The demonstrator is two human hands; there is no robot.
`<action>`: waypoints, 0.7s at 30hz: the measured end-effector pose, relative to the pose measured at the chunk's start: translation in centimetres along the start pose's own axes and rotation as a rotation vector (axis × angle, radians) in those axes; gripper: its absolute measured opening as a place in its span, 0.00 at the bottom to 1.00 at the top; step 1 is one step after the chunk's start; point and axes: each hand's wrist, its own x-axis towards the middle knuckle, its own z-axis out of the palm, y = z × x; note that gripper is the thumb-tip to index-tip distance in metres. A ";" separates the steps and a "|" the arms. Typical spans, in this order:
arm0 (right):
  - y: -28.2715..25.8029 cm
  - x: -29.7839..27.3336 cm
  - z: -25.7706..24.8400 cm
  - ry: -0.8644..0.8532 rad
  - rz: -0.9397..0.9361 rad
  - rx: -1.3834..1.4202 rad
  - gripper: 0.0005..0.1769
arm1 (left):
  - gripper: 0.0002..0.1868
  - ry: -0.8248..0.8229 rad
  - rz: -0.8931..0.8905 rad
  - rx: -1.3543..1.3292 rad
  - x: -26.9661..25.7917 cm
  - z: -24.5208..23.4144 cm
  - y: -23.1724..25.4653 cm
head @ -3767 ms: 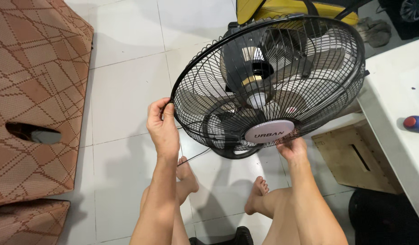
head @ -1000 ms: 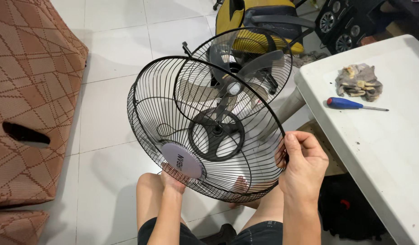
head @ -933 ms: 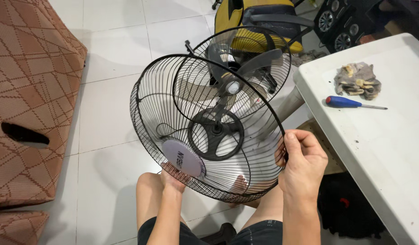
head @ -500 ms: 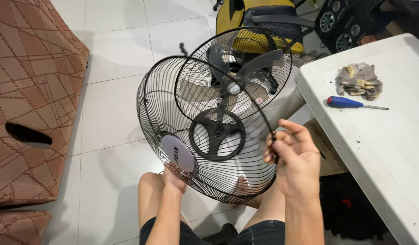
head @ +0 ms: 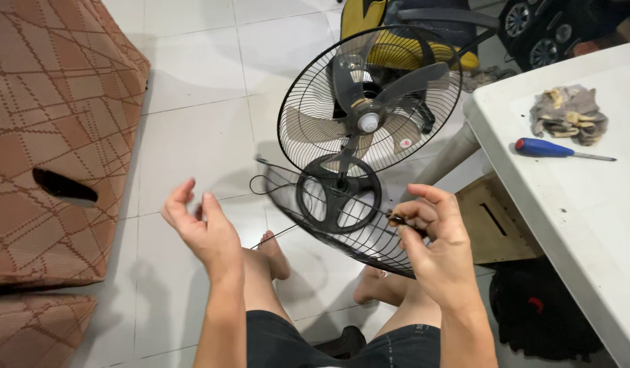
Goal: The person reassembles an electric fan by attaching the fan blades to the motor shaft, securing them with a nut, and then fitting the front and rear wire cages onto the fan head.
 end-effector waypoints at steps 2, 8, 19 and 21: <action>0.3 0.0 -0.3 0.002 -0.035 -0.050 0.31 | 0.16 -0.134 0.175 0.021 0.4 -0.8 5.3; 0.4 -0.9 -1.6 -0.028 -0.097 -0.143 0.31 | 0.23 -0.727 0.728 0.001 0.6 2.5 14.1; -0.1 -1.0 -1.8 0.079 -0.290 -0.329 0.19 | 0.15 -0.954 0.602 0.206 -3.0 5.0 15.5; -0.1 -0.6 -1.6 0.108 -0.418 -0.518 0.13 | 0.15 -0.924 0.568 0.239 -4.1 5.3 15.7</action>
